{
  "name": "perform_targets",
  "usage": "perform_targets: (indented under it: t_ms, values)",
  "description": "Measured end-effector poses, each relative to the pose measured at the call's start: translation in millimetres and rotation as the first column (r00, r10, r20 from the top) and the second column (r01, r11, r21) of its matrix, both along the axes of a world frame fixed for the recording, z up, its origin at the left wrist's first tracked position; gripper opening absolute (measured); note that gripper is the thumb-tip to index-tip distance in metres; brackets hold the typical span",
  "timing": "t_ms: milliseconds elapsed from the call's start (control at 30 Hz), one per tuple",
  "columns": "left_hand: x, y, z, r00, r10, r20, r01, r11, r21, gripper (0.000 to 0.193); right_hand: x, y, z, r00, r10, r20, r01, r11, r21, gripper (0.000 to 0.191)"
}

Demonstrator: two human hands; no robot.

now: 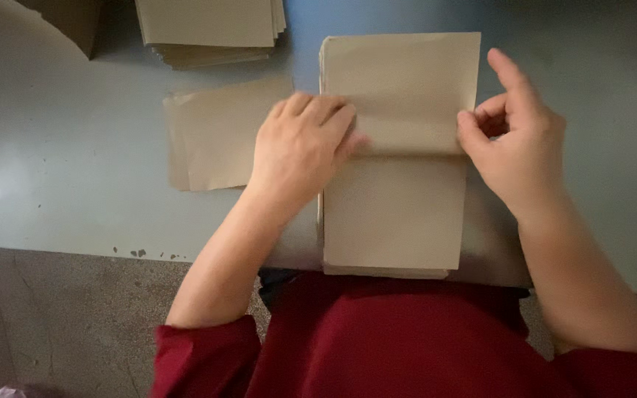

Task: The person folds sheets of brown kraft paper in half one at a time on a metal worktable, aligning the edges and pressing the crease flat, then sets each folded sheet onto a growing stack beside the pile of unfolded sheets.

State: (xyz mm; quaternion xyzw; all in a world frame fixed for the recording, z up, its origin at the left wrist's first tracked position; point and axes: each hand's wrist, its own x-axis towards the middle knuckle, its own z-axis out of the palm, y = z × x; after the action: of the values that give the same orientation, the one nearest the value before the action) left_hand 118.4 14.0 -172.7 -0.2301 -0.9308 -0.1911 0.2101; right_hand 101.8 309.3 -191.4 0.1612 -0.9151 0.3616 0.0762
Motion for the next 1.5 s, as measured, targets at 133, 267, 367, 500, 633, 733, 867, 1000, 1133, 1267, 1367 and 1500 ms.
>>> perform_targets:
  t_ms: [133,267,367,500,633,733,867,1000,1133,1267,1367,1500]
  values:
    - [8.6,-0.1,-4.0,0.994,-0.092,0.06,0.103,0.97,-0.218,0.034,1.4,-14.1,18.8,0.991,0.046,-0.123,0.019,0.876,0.483,0.049]
    - [5.8,0.9,-12.3,0.991,-0.112,0.078,0.13,0.943,-0.305,0.027,12.3,-45.4,42.7,0.737,0.335,-0.587,0.051,0.838,0.543,0.031]
    - [2.5,-2.8,-16.4,0.968,-0.139,0.209,0.18,0.964,-0.194,0.029,19.7,-72.3,44.7,0.662,0.451,-0.598,-0.144,0.86,0.489,0.02]
    - [6.2,-0.6,-24.2,0.99,-0.11,0.09,0.13,0.953,-0.274,0.03,11.4,-88.6,32.3,0.663,0.486,-0.569,-0.169,0.838,0.518,0.007]
    - [16.8,2.4,-33.6,0.998,-0.064,-0.014,0.052,0.902,-0.43,0.049,10.3,-75.1,16.4,0.68,0.525,-0.512,-0.235,0.818,0.526,0.009]
    - [21.2,-1.8,-36.2,0.998,-0.054,0.027,0.061,0.885,-0.461,0.049,16.5,-40.9,1.6,0.676,0.537,-0.504,-0.245,0.809,0.534,0.004]
    - [16.7,-7.2,-33.4,0.997,-0.042,0.057,0.065,0.865,-0.498,0.05,19.0,15.1,-18.0,0.697,0.497,-0.516,-0.133,0.798,0.588,0.005]
    - [18.2,-15.3,-29.8,0.997,-0.014,0.071,0.049,0.852,-0.522,0.049,34.7,55.9,-6.0,0.766,0.463,-0.445,0.07,0.629,0.774,0.009]
    - [47.1,-53.0,-31.9,0.992,0.107,-0.061,-0.123,0.834,-0.539,0.048,77.2,45.3,21.6,0.752,0.554,-0.358,-0.194,0.705,0.683,0.014]
    - [86.4,-107.3,-42.6,0.951,0.206,-0.229,-0.306,0.734,-0.607,0.042,107.8,-0.3,17.0,0.741,0.639,-0.206,-0.55,0.754,0.359,0.033]
    - [106.6,-133.7,-51.9,0.948,0.313,-0.062,-0.274,0.701,-0.659,0.041,109.6,-15.4,16.7,0.788,0.594,-0.161,-0.505,0.773,0.384,0.033]
    - [111.3,-135.8,-49.9,0.844,0.452,0.289,-0.18,0.746,-0.641,0.056,100.8,-19.0,27.7,0.812,0.584,0.018,-0.561,0.77,0.305,0.039]
